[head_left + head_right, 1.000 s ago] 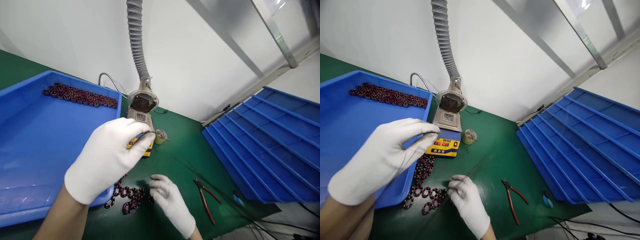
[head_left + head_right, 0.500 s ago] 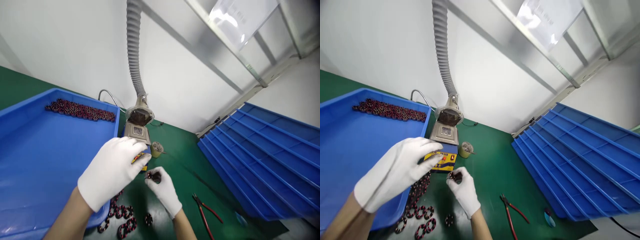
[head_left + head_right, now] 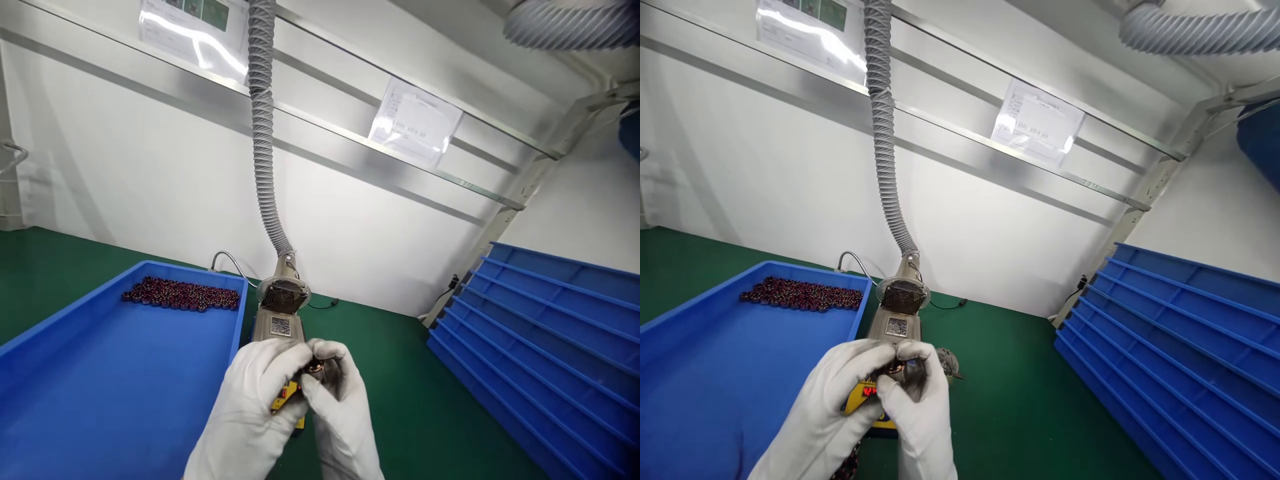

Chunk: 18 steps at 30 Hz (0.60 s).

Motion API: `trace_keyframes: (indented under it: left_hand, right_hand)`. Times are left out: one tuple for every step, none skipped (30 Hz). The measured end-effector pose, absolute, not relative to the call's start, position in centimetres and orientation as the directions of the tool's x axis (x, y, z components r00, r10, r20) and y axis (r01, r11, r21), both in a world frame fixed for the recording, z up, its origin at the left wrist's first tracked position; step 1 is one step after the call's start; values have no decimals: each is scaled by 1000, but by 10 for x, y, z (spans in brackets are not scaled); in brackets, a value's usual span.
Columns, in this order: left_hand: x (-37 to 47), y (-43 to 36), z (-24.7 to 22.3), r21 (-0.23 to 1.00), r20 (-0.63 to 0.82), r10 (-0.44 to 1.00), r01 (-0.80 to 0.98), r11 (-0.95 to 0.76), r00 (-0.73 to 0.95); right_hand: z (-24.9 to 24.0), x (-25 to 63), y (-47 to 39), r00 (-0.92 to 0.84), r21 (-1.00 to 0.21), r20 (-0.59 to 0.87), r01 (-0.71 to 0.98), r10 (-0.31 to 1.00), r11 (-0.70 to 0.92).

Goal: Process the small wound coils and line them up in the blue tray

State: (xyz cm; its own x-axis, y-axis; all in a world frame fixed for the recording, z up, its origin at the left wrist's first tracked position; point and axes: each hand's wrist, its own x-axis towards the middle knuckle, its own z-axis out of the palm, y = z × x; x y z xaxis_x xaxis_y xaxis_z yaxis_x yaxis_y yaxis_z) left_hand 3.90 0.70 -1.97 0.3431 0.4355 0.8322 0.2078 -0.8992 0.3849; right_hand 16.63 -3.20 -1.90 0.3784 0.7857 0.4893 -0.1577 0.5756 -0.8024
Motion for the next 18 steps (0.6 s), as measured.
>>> trace_keyframes:
  left_hand:
    - [40, 7, -20, 383, 841, 425, 186, -905, 336]
    - [41, 8, -21, 393, 841, 425, 163, -905, 334]
    - [41, 9, -21, 405, 839, 428, 141, -903, 335]
    - [41, 10, -22, 420, 833, 437, 125, -899, 340]
    - [41, 11, -21, 431, 823, 442, 114, -895, 356]
    - [40, 12, -21, 434, 817, 442, 110, -894, 370]
    - [39, 12, -20, 428, 814, 436, 113, -897, 383]
    - [38, 12, -20, 413, 814, 427, 125, -902, 392]
    - [38, 12, -19, 391, 815, 415, 145, -909, 403]
    - [37, 12, -18, 356, 823, 392, 164, -920, 411]
    - [37, 12, -17, 318, 830, 363, 177, -932, 423]
    - [36, 12, -16, 283, 836, 336, 185, -941, 435]
    - [36, 12, -15, 250, 841, 309, 187, -950, 444]
    - [36, 12, -14, 224, 847, 288, 191, -956, 448]
    - [36, 12, -13, 202, 854, 271, 196, -960, 444]
    - [36, 11, -12, 190, 861, 264, 205, -960, 435]
    - [36, 11, -12, 181, 866, 263, 222, -958, 426]
    - [36, 11, -11, 174, 873, 263, 240, -955, 412]
  right_hand:
    - [-18, 168, -33, 351, -814, 483, -157, 802, 559]
    - [-18, 170, -34, 321, -827, 468, -169, 823, 536]
    - [-16, 172, -35, 295, -837, 452, -186, 842, 515]
    - [-15, 175, -36, 270, -845, 440, -199, 856, 497]
    - [-14, 179, -37, 247, -851, 437, -199, 865, 487]
    - [-13, 182, -37, 229, -854, 445, -181, 866, 487]
    - [-12, 184, -38, 207, -854, 467, -149, 860, 499]
    - [-11, 186, -37, 190, -846, 497, -108, 847, 521]
    - [-10, 187, -37, 180, -835, 529, -64, 830, 546]
    - [-10, 186, -36, 187, -823, 553, -30, 812, 567]
    - [-10, 185, -36, 215, -812, 566, -25, 796, 584]
    - [-10, 183, -35, 265, -806, 555, -62, 788, 589]
    - [-10, 181, -35, 322, -797, 524, -140, 788, 588]
    - [-11, 179, -35, 372, -775, 481, -243, 794, 584]
    - [-11, 178, -35, 409, -740, 439, -342, 800, 580]
    - [-11, 178, -35, 432, -703, 410, -412, 803, 580]
    - [-12, 177, -35, 448, -680, 401, -440, 799, 587]
    - [-12, 177, -35, 453, -681, 409, -427, 792, 596]
